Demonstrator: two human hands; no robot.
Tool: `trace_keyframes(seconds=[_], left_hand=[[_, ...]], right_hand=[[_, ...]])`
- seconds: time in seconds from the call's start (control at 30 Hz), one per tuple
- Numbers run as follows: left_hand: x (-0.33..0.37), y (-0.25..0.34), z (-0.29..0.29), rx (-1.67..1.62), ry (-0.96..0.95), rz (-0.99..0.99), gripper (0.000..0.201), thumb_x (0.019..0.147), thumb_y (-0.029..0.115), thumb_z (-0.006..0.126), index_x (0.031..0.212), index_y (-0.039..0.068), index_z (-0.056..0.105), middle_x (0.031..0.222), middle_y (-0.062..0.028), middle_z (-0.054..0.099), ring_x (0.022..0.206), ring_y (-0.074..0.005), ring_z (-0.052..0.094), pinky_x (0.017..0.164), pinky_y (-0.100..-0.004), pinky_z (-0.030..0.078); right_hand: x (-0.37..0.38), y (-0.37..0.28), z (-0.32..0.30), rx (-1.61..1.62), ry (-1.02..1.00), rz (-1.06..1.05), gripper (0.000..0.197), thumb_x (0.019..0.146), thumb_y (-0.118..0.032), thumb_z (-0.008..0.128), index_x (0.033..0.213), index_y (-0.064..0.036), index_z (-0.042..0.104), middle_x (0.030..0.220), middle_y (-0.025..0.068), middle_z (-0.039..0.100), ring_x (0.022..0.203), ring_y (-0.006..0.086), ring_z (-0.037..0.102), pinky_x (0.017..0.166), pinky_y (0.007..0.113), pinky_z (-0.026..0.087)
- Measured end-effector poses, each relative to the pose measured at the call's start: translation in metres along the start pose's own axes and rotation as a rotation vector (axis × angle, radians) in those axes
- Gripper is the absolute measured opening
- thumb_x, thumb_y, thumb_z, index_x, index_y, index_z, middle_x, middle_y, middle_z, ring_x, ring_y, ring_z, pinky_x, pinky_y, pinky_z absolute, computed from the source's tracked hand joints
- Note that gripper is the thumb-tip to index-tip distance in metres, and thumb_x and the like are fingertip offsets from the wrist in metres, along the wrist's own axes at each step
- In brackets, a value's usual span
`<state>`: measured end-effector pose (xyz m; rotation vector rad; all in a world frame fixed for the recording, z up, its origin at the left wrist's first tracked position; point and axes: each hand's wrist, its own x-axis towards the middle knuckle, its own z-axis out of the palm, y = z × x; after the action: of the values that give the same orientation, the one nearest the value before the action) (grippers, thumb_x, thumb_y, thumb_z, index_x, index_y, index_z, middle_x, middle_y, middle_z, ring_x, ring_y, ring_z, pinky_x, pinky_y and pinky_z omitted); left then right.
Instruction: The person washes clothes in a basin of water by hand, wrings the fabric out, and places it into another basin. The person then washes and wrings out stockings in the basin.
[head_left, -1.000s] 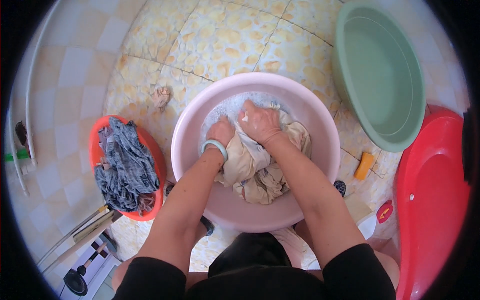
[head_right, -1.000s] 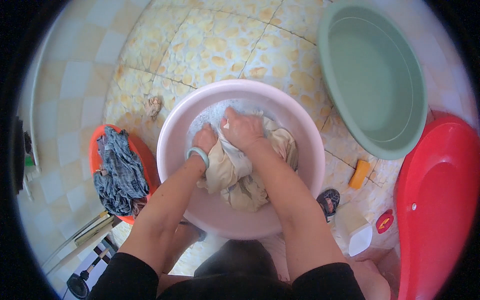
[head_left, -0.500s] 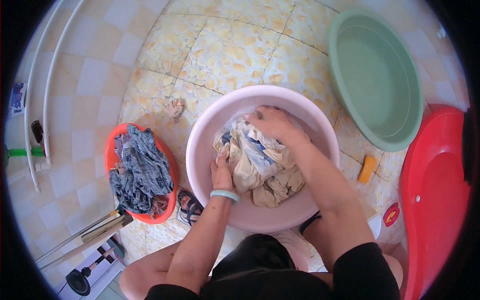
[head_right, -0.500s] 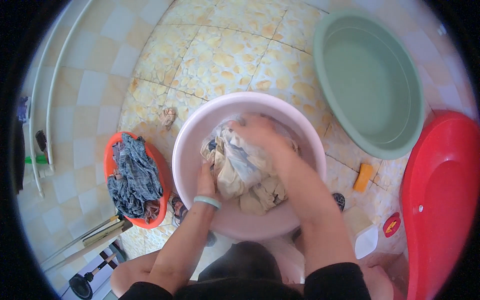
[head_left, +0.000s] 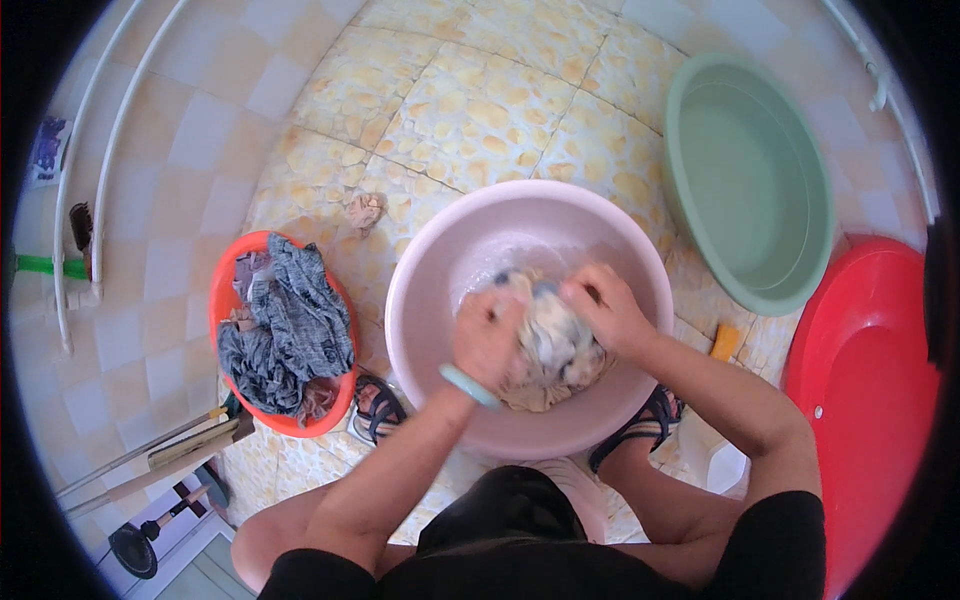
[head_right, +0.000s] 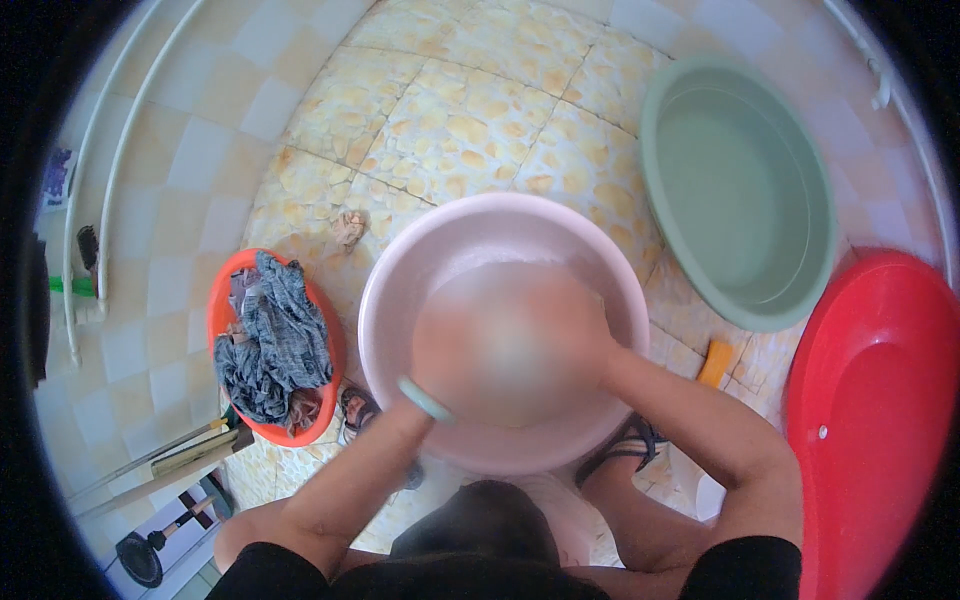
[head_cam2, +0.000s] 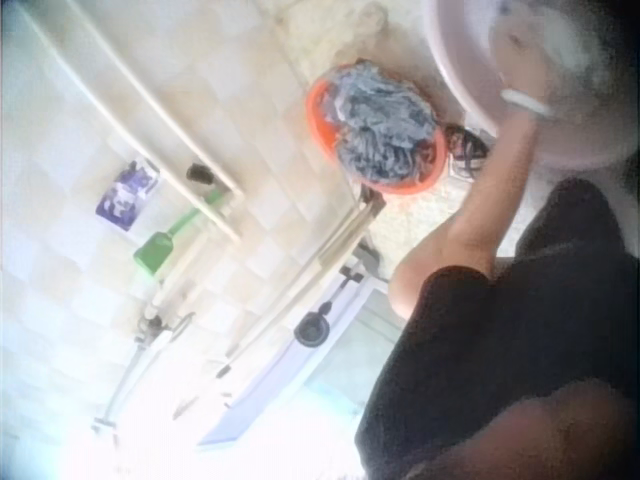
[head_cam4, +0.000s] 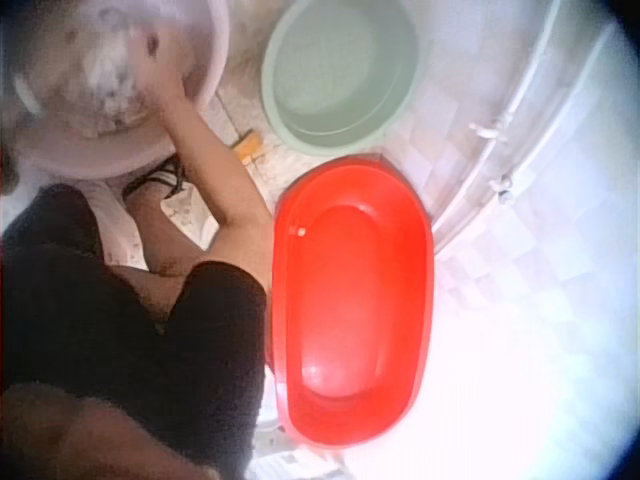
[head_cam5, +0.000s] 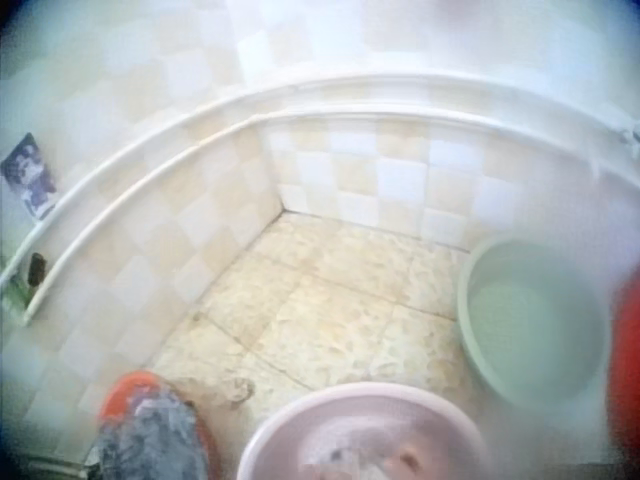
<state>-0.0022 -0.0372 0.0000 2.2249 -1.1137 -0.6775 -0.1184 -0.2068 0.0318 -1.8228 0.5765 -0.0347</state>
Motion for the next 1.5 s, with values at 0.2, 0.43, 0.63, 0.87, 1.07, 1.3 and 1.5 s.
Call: trace_keyframes(seconds=[0.2, 0.43, 0.63, 0.87, 1.07, 1.3, 1.5], left_hand=[[-0.064, 0.050, 0.031, 0.078, -0.060, -0.061, 0.040, 0.072, 0.025, 0.061, 0.101, -0.002, 0.054, 0.133, -0.0334, 0.024, 0.127, -0.0470, 0.022, 0.101, -0.0513, 0.025], [-0.030, -0.002, 0.062, 0.267, -0.146, -0.202, 0.037, 0.076, 0.018, 0.053, 0.110, 0.003, 0.046, 0.135, -0.0231, 0.029, 0.128, -0.0403, 0.023, 0.098, -0.0615, 0.020], [0.054, -0.030, 0.050, 0.242, -0.172, -0.333, 0.030, 0.079, 0.013, 0.047, 0.107, 0.003, 0.043, 0.110, -0.0243, 0.054, 0.103, -0.0356, 0.052, 0.090, -0.0479, 0.038], [0.087, -0.034, 0.036, 0.207, -0.262, -0.512, 0.035, 0.082, 0.015, 0.046, 0.112, 0.001, 0.035, 0.096, -0.0275, 0.059, 0.091, -0.0407, 0.057, 0.082, -0.0464, 0.043], [0.070, -0.013, 0.007, -0.019, -0.050, -0.370, 0.037, 0.084, 0.018, 0.054, 0.114, 0.001, 0.040, 0.092, -0.0271, 0.059, 0.089, -0.0417, 0.056, 0.080, -0.0467, 0.042], [0.001, 0.037, -0.043, 0.008, -0.272, 0.037, 0.056, 0.078, 0.025, 0.060, 0.126, 0.007, 0.038, 0.097, -0.0235, 0.058, 0.093, -0.0382, 0.055, 0.086, -0.0512, 0.035], [-0.050, 0.014, 0.001, 0.370, -0.488, 0.273, 0.038, 0.069, 0.030, 0.064, 0.100, 0.006, 0.063, 0.131, -0.0194, 0.035, 0.124, -0.0343, 0.029, 0.093, -0.0657, 0.021]], right_hand=[[-0.074, 0.033, 0.023, -0.604, -0.148, -0.204, 0.055, 0.075, -0.025, 0.061, 0.125, -0.0083, 0.044, 0.129, 0.0228, 0.038, 0.123, 0.0380, 0.032, 0.097, 0.047, 0.033], [-0.015, 0.040, 0.054, -0.771, -0.154, -0.085, 0.057, 0.071, -0.026, 0.063, 0.123, -0.0097, 0.045, 0.130, 0.0208, 0.036, 0.123, 0.0387, 0.031, 0.092, 0.052, 0.035], [0.066, 0.074, 0.057, -0.708, -0.075, 0.023, 0.040, 0.073, -0.022, 0.060, 0.109, -0.0075, 0.053, 0.106, 0.0191, 0.057, 0.099, 0.0331, 0.054, 0.079, 0.046, 0.044], [0.096, 0.066, 0.050, -0.625, -0.078, 0.295, 0.031, 0.082, -0.031, 0.046, 0.094, -0.0061, 0.060, 0.097, 0.0210, 0.061, 0.090, 0.0330, 0.059, 0.082, 0.044, 0.044], [0.065, 0.043, 0.030, -0.225, 0.143, 0.258, 0.039, 0.080, -0.035, 0.050, 0.105, -0.0062, 0.059, 0.094, 0.0197, 0.062, 0.093, 0.0352, 0.058, 0.086, 0.041, 0.043], [-0.024, -0.002, -0.019, -0.099, -0.090, -0.039, 0.049, 0.072, -0.028, 0.066, 0.114, -0.0070, 0.052, 0.120, 0.0190, 0.046, 0.114, 0.0347, 0.042, 0.094, 0.044, 0.035], [-0.051, 0.021, 0.017, -0.792, -0.309, -0.251, 0.054, 0.066, -0.038, 0.070, 0.107, -0.0058, 0.054, 0.127, 0.0223, 0.038, 0.121, 0.0400, 0.033, 0.094, 0.055, 0.029]])
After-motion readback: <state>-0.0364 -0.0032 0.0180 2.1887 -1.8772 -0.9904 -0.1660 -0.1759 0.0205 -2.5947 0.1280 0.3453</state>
